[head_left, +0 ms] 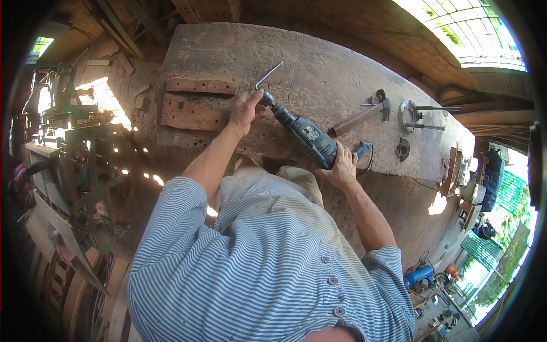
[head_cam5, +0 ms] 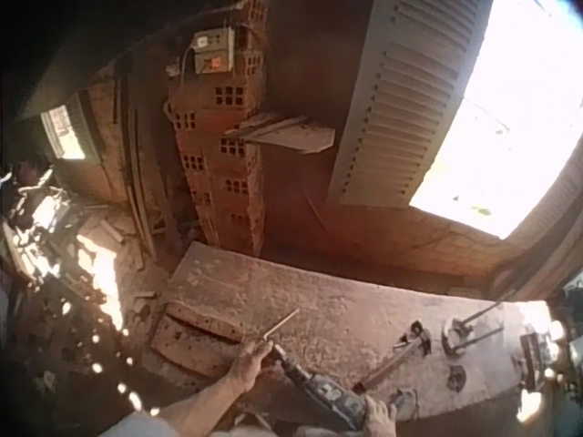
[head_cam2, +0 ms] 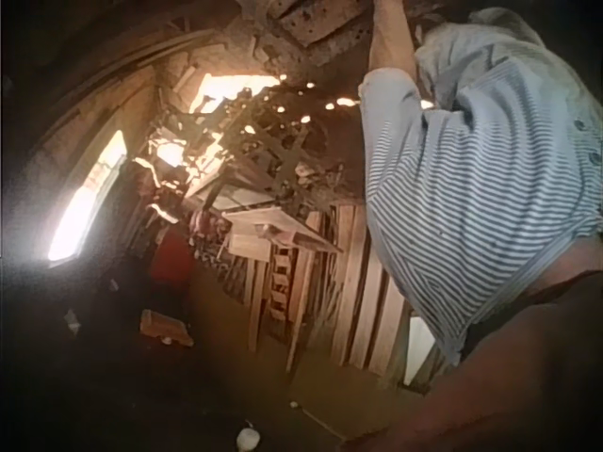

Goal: The person is dismantling a drill chuck and organizing screws on a workbench.

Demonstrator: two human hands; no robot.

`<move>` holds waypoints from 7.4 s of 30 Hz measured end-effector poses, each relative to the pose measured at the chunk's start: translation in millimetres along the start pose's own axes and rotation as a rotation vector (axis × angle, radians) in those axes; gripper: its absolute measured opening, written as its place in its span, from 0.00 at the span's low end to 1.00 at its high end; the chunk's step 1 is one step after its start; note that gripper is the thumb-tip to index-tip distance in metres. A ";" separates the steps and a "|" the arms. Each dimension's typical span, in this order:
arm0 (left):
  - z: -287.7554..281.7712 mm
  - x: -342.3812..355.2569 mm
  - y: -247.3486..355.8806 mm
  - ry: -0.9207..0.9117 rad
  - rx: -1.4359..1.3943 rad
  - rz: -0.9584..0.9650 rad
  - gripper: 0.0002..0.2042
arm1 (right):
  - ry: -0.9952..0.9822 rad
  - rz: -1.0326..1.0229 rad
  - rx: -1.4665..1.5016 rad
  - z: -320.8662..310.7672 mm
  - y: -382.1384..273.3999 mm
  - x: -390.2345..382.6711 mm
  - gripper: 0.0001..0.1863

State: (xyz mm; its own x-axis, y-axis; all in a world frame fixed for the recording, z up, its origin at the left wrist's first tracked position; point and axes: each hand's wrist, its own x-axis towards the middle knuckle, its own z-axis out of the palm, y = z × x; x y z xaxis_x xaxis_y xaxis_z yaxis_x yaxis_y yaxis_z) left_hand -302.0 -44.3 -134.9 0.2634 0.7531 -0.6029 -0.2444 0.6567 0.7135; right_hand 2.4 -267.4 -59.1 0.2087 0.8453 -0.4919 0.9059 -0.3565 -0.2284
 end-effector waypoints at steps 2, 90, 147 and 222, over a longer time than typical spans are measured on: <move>21.4 18.3 5.7 0.007 0.010 0.017 0.25 | 0.075 -0.056 0.072 -3.7 -7.2 9.6 0.65; 175.6 -354.6 -125.8 -0.984 0.496 -0.526 0.11 | 0.799 0.225 1.910 83.6 -15.0 -391.5 0.15; 738.7 -368.2 -452.4 -0.866 0.428 -0.858 0.23 | 0.861 -0.010 1.608 -40.3 579.0 -480.1 0.27; 856.8 -367.5 -382.5 -0.657 0.218 -0.497 0.14 | 0.344 0.108 2.606 -76.6 697.7 -396.1 0.23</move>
State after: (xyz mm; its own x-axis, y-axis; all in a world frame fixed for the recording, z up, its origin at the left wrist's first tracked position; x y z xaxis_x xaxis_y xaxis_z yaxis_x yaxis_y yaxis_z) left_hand 494.2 -607.0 119.7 0.7972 0.1588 -0.5825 0.2102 0.8314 0.5143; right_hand 580.1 -820.6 40.8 0.4348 0.7169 -0.5450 -0.8969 0.2908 -0.3332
